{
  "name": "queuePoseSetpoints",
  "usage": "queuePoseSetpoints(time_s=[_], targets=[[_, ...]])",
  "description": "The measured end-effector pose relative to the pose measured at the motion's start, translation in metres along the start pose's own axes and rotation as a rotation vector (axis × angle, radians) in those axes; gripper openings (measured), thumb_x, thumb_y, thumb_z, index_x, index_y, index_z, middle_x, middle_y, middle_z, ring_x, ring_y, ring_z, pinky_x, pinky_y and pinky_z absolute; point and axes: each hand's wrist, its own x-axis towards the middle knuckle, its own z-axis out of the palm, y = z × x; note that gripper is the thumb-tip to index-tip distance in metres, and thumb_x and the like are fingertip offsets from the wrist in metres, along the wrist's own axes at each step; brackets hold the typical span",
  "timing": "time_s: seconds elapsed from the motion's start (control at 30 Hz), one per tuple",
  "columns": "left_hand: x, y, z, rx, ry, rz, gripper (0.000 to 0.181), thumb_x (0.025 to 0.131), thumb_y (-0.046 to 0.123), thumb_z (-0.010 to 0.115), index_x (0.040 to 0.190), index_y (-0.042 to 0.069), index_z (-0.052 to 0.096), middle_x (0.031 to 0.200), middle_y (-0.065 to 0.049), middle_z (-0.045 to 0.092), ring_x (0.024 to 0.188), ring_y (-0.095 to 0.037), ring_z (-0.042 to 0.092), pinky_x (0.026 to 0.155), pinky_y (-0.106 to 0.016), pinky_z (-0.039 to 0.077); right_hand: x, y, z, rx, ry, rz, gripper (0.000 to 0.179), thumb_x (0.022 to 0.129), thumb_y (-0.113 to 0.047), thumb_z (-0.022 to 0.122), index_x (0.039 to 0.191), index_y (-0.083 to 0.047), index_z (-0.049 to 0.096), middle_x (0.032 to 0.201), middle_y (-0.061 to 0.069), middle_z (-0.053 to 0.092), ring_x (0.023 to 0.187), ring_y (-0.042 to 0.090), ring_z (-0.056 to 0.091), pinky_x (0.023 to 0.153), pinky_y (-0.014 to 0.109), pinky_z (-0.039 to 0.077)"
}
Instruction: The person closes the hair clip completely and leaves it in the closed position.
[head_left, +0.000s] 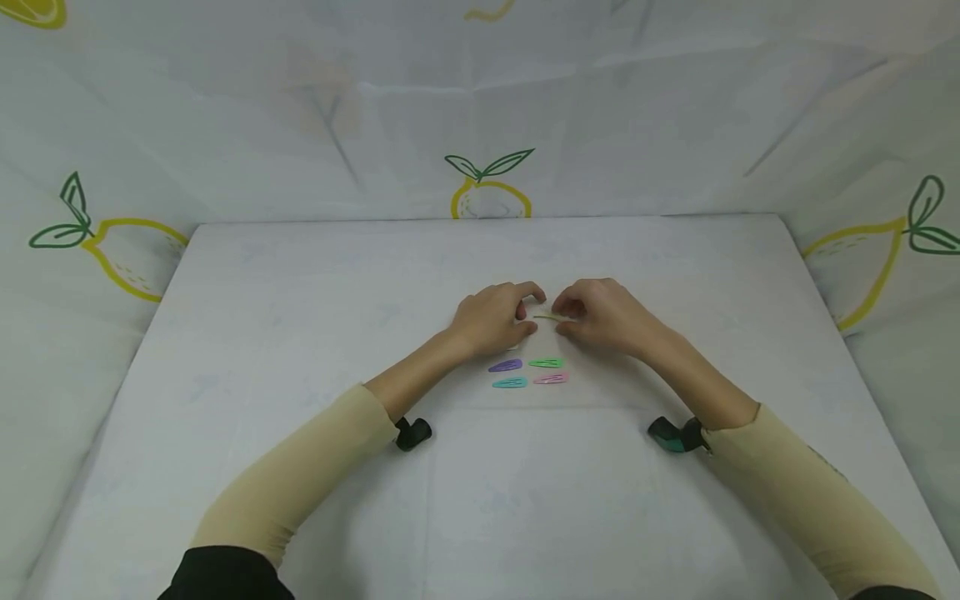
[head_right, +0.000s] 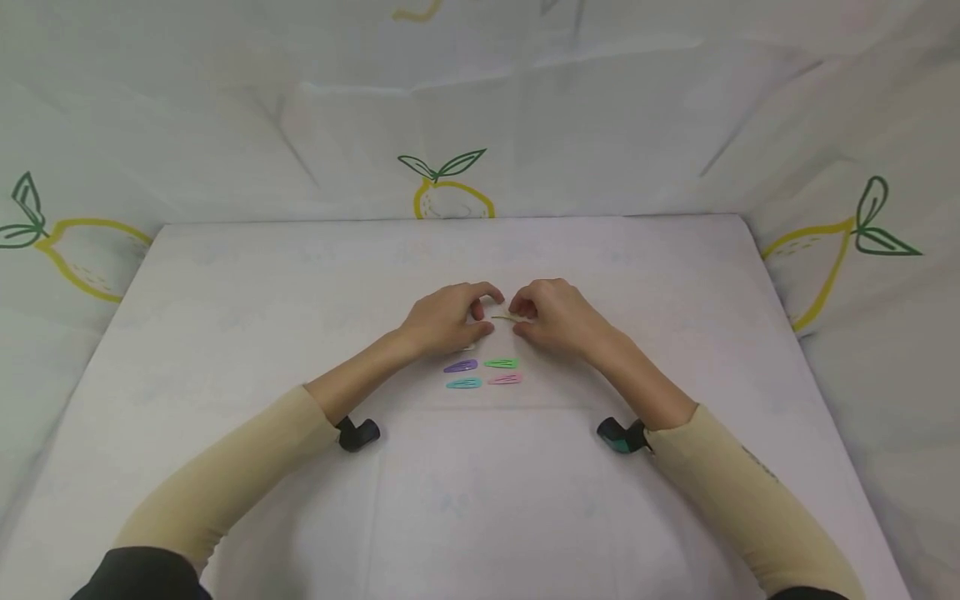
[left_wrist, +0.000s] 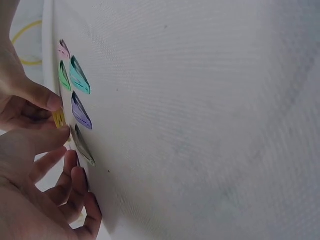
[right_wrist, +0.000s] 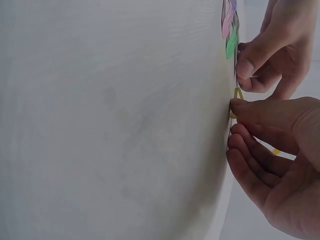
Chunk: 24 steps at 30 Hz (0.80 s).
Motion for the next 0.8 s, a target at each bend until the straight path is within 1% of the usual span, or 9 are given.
queuePoseSetpoints(time_s=[0.2,0.3,0.43,0.6,0.8], targets=[[0.0013,0.0013,0.001,0.029,0.003,-0.009,0.03,0.103,0.028,0.075,0.132,0.026,0.071,0.105,0.003,0.071,0.09,-0.016,0.063,0.075,-0.033,0.046,0.0007,0.0018,0.0001,0.009,0.001,-0.017,0.013,0.092,-0.003,0.08,0.104,0.0,0.082,0.092,0.011,0.079,0.085,0.023,0.069,0.084,0.039,0.057],[0.0009,0.0025,0.0015,0.038,0.007,-0.018,0.027,0.103,0.029,0.075,0.129,0.026,0.072,0.106,0.003,0.071,0.091,-0.016,0.064,0.075,-0.033,0.047,0.0008,0.0029,0.0007,0.014,0.003,-0.033,0.008,0.093,-0.003,0.08,0.1,-0.001,0.082,0.088,0.009,0.078,0.081,0.021,0.068,0.08,0.036,0.056],[0.0,0.0038,0.0017,0.045,0.015,-0.026,0.024,0.102,0.03,0.076,0.126,0.027,0.073,0.105,0.004,0.071,0.091,-0.016,0.064,0.075,-0.033,0.048,-0.0001,0.0032,0.0002,0.008,0.016,-0.045,0.006,0.092,-0.003,0.08,0.098,-0.002,0.083,0.087,0.008,0.079,0.08,0.019,0.069,0.079,0.035,0.057],[-0.0021,0.0044,0.0021,0.052,0.026,-0.02,0.021,0.102,0.033,0.076,0.122,0.027,0.075,0.105,0.006,0.071,0.09,-0.014,0.065,0.074,-0.034,0.049,-0.001,0.0033,-0.0006,0.003,0.046,-0.061,0.006,0.092,0.0,0.078,0.096,-0.002,0.083,0.086,0.008,0.079,0.08,0.019,0.068,0.079,0.036,0.057],[-0.0057,0.0045,0.0026,0.037,0.036,-0.012,0.023,0.1,0.033,0.078,0.122,0.026,0.075,0.107,0.005,0.072,0.093,-0.015,0.064,0.077,-0.035,0.049,-0.0032,0.0008,-0.0015,0.008,0.072,-0.074,0.011,0.093,0.003,0.073,0.097,-0.002,0.083,0.09,0.009,0.08,0.081,0.02,0.069,0.081,0.037,0.057]])
